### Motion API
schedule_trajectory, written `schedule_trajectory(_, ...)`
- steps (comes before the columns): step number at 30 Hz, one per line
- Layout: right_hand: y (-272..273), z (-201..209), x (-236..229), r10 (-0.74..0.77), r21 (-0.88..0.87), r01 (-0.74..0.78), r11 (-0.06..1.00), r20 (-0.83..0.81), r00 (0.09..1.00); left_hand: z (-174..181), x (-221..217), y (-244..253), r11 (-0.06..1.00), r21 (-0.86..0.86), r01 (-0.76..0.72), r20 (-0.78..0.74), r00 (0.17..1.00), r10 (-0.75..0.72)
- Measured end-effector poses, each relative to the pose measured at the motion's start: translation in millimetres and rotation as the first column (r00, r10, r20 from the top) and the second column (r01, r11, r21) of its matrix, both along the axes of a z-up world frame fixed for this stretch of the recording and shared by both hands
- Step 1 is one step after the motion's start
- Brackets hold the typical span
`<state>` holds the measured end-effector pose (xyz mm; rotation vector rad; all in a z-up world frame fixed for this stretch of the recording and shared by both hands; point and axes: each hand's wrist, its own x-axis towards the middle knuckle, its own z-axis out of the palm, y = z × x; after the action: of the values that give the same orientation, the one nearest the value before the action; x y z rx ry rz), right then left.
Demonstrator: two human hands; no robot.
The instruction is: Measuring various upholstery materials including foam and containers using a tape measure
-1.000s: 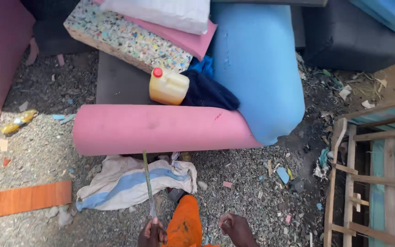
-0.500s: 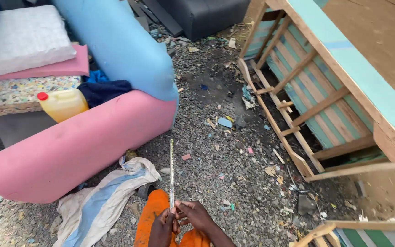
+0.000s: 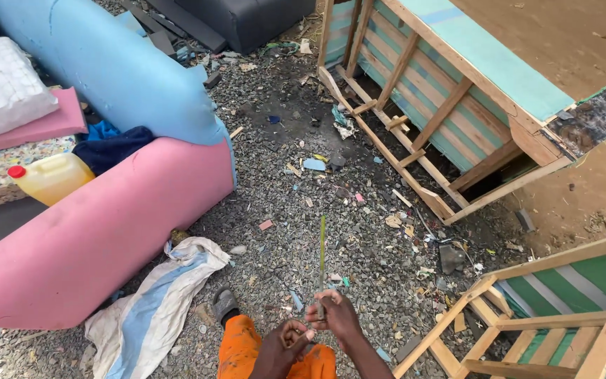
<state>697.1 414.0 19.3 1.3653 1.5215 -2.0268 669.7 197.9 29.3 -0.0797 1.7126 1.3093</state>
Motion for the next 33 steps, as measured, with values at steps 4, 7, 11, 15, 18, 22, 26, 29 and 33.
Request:
schedule_trajectory(4,62.1,-1.5,27.6,-0.178,0.012,0.178,0.984,0.005,0.984,-5.1,-1.8,-3.9,1.000,-0.008,-0.026,0.011,1.000,0.026)
schedule_trajectory(7,94.8,11.1,51.7,-0.262,-0.021,0.262,0.965,-0.162,0.951,4.8,-6.1,-22.9,0.992,-0.101,-0.081,-0.074,0.995,0.074)
schedule_trajectory(11,129.5,-5.1,73.0,-0.271,0.140,0.295,0.945,-0.171,0.947,-3.1,-16.3,-36.1,0.980,-0.084,-0.181,-0.051,0.983,0.177)
schedule_trajectory(15,138.9,29.3,91.1,-0.266,0.241,0.335,0.911,-0.280,0.923,-5.9,-21.3,-33.9,0.976,-0.140,-0.168,-0.058,0.985,0.162)
schedule_trajectory(18,139.4,10.9,85.1,-0.302,0.210,0.345,0.915,-0.210,0.930,-7.6,-29.7,-30.2,0.982,-0.055,-0.181,-0.052,0.983,0.178)
schedule_trajectory(22,134.3,27.6,79.1,-0.286,0.210,0.342,0.916,-0.258,0.923,2.1,-40.4,-14.5,0.989,-0.061,-0.136,-0.061,0.989,0.132)
schedule_trajectory(26,120.6,26.2,65.1,-0.267,0.215,0.306,0.927,-0.193,0.944,3.8,-41.9,-12.1,0.991,-0.045,-0.129,-0.084,0.989,0.124)
schedule_trajectory(29,109.5,33.2,51.4,-0.214,0.220,0.252,0.942,-0.182,0.960,2.5,-40.1,-14.9,0.985,-0.083,-0.154,-0.101,0.984,0.146)
schedule_trajectory(33,87.6,36.2,27.2,-0.160,0.178,0.203,0.963,-0.233,0.959,6.6,-40.5,-31.1,0.973,-0.120,-0.196,-0.091,0.978,0.186)
